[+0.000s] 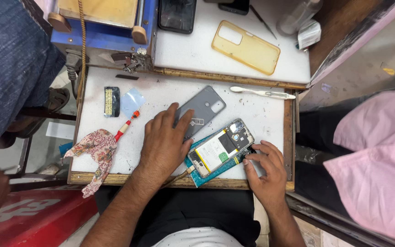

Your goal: The person disassembles a smartphone, removes the back cover and battery, then reassembles it with a new battery and back cover. The person handles the phone, battery, and back cover throughout the process.

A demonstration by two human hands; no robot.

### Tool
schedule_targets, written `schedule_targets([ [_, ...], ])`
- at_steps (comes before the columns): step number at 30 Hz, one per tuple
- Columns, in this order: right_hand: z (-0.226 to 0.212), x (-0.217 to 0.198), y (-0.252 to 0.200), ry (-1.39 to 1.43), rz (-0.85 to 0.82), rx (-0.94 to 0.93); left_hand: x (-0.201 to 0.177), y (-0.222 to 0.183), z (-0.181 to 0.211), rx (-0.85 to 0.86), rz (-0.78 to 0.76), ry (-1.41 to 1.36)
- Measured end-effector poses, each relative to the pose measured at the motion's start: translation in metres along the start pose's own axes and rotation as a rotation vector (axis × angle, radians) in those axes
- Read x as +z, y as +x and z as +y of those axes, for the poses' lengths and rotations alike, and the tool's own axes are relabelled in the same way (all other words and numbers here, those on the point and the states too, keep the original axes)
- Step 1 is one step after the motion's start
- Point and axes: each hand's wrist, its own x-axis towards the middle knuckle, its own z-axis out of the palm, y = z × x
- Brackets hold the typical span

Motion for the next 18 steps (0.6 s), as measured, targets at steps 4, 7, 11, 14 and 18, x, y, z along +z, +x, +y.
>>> schedule_targets([
  [4,-0.009,-0.006,0.01,-0.015,-0.121,-0.078,-0.018,-0.001,-0.018,-0.029,0.146,0.093],
  [7,-0.015,-0.006,0.013,-0.107,-0.257,-0.105,-0.04,-0.015,-0.046,-0.173,0.162,0.292],
  [11,-0.026,0.003,0.019,-0.249,-0.325,0.016,-0.054,-0.036,-0.067,-0.337,0.09,0.379],
  [14,-0.028,0.01,0.018,-0.272,-0.292,0.041,-0.054,-0.036,-0.073,-0.303,0.092,0.373],
  [18,-0.025,0.012,0.016,-0.258,-0.259,0.009,-0.06,-0.023,-0.068,-0.11,0.303,0.238],
])
